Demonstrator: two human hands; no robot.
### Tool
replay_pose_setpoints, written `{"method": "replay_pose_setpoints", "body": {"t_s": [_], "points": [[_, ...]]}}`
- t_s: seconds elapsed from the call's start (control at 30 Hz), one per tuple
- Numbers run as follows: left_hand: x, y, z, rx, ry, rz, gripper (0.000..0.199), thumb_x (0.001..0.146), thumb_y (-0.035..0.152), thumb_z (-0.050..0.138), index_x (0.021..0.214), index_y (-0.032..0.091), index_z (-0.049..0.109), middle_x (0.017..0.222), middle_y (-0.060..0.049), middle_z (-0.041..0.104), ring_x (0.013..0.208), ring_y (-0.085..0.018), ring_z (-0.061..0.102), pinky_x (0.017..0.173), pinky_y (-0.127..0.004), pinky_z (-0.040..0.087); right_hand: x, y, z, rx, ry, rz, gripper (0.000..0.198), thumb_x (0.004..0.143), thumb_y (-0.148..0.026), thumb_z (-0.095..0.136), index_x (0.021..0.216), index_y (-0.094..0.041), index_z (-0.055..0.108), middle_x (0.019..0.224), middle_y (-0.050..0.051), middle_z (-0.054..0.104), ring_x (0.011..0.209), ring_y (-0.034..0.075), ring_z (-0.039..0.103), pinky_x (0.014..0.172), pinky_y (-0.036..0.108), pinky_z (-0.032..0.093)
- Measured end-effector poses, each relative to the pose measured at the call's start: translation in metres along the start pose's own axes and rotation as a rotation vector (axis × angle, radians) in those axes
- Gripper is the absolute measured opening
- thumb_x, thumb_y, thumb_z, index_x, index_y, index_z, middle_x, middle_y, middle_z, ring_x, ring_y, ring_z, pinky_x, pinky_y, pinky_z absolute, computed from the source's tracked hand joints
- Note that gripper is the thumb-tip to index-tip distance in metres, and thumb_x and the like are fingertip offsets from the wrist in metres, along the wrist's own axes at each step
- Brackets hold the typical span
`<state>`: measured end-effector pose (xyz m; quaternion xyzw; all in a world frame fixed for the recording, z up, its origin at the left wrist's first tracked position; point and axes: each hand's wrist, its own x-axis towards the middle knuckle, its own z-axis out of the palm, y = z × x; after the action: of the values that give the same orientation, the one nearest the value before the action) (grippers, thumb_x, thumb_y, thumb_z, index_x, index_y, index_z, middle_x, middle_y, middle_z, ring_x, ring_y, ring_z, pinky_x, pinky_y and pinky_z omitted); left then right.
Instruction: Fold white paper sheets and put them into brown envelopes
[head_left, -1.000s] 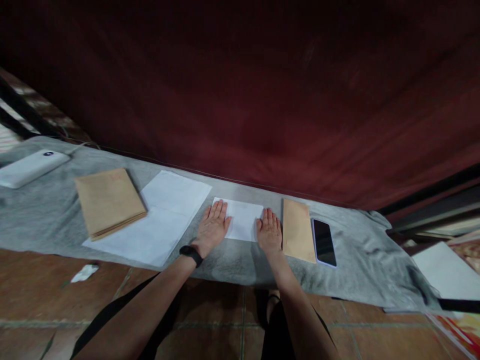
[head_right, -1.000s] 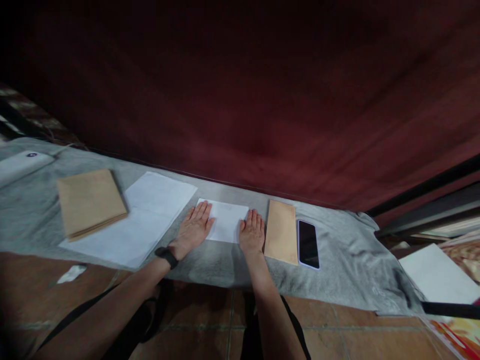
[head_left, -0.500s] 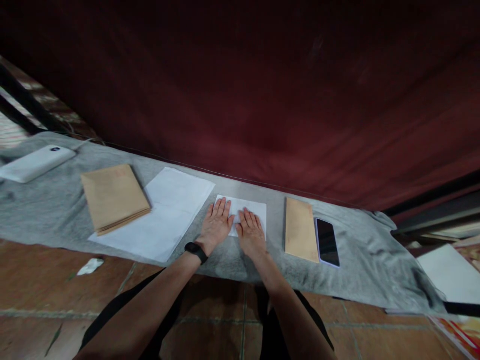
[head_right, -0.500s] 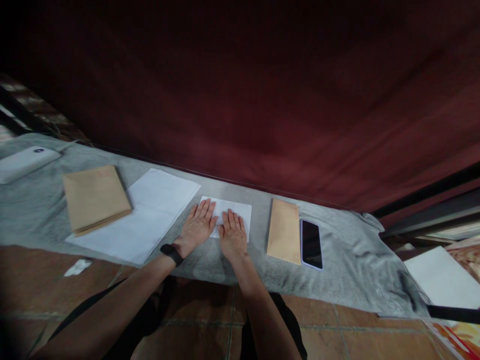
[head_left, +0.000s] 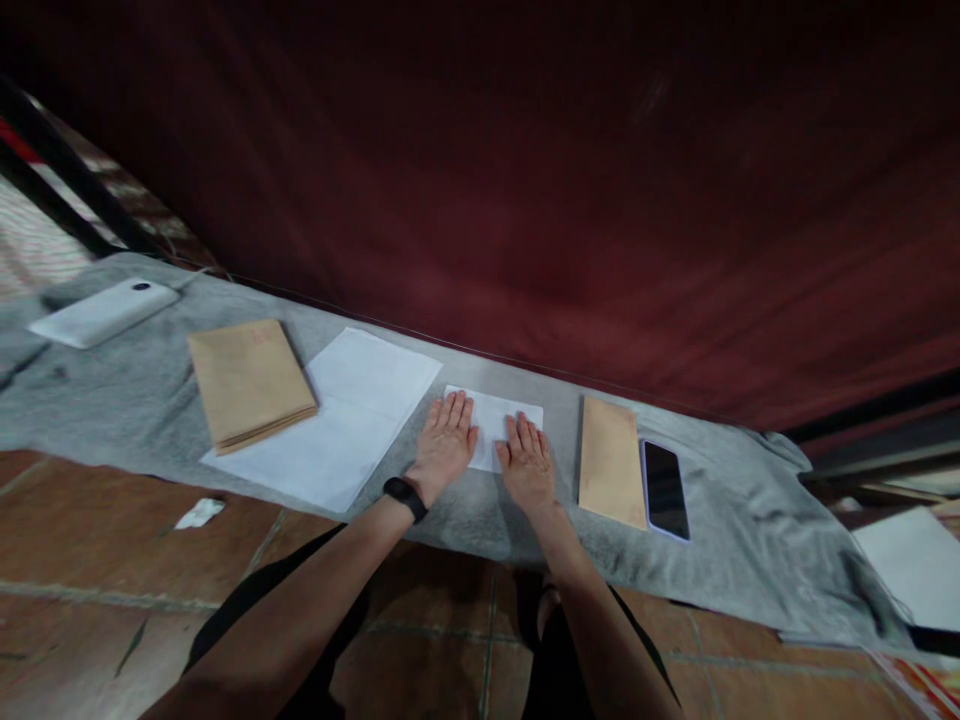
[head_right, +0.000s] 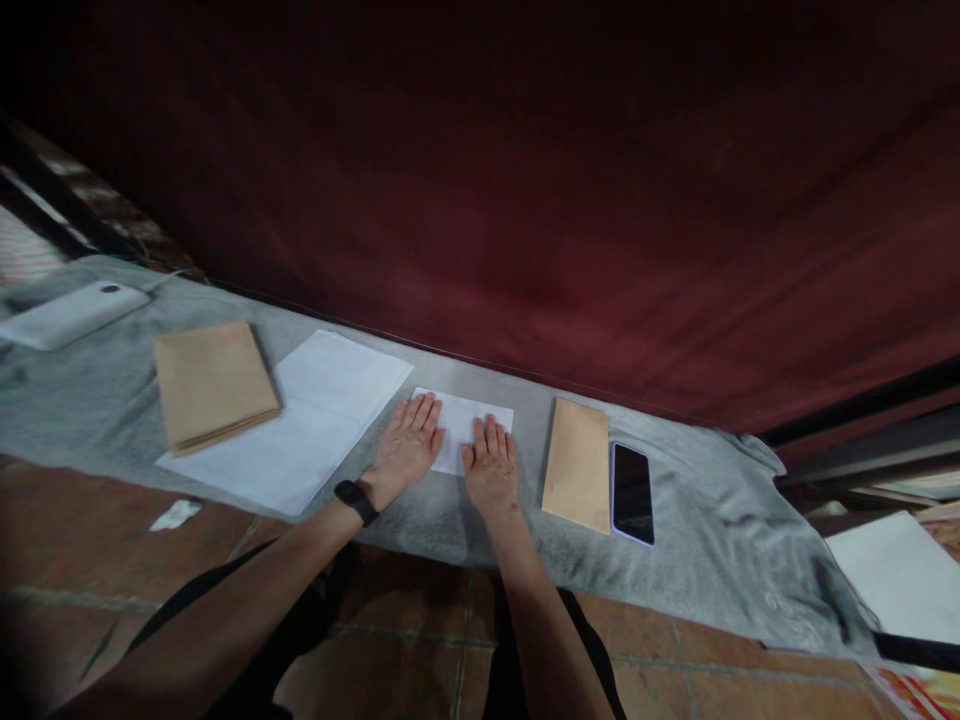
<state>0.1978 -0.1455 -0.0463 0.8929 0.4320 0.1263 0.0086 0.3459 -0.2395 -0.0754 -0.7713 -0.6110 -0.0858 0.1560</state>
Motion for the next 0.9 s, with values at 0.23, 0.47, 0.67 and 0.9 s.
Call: {"method": "replay_pose_setpoints", "body": {"t_s": [0.23,0.47,0.67,0.9], "points": [[0.002,0.025,0.006,-0.113,0.003,0.155,0.057,0.102,0.029,0.029,0.155,0.009,0.039,0.164,-0.011,0.036,0.154,-0.024,0.028,0.128,-0.043,0.018,0.000,-0.001,-0.002,-0.010,-0.022,0.001,0.051,0.106,-0.029,0.037,0.155,-0.015,0.041,0.161,0.015,0.039,0.149,0.027,0.037,0.121,0.047,0.029],[0.012,0.031,0.017,-0.132,-0.029,0.132,0.057,0.104,0.035,0.027,0.153,0.011,0.041,0.161,-0.011,0.040,0.153,-0.023,0.030,0.127,-0.046,0.017,0.000,-0.002,-0.003,-0.019,-0.034,0.002,0.051,0.106,-0.027,0.034,0.154,-0.013,0.042,0.161,0.014,0.039,0.149,0.027,0.035,0.121,0.047,0.028],[0.015,0.019,0.015,-0.100,-0.021,0.066,0.057,0.104,0.035,0.028,0.154,0.013,0.041,0.162,-0.010,0.040,0.153,-0.023,0.030,0.127,-0.044,0.016,-0.001,0.000,0.000,-0.008,-0.002,0.001,0.051,0.107,-0.034,0.035,0.153,-0.014,0.044,0.160,0.014,0.040,0.147,0.028,0.039,0.120,0.047,0.030],[0.012,0.009,0.007,-0.065,-0.032,0.015,0.057,0.103,0.032,0.028,0.155,0.012,0.040,0.162,-0.010,0.037,0.153,-0.024,0.030,0.127,-0.046,0.018,-0.002,0.007,0.002,-0.001,0.025,0.017,0.053,0.107,-0.038,0.036,0.154,-0.013,0.043,0.159,0.016,0.042,0.147,0.028,0.039,0.119,0.047,0.030]]}}
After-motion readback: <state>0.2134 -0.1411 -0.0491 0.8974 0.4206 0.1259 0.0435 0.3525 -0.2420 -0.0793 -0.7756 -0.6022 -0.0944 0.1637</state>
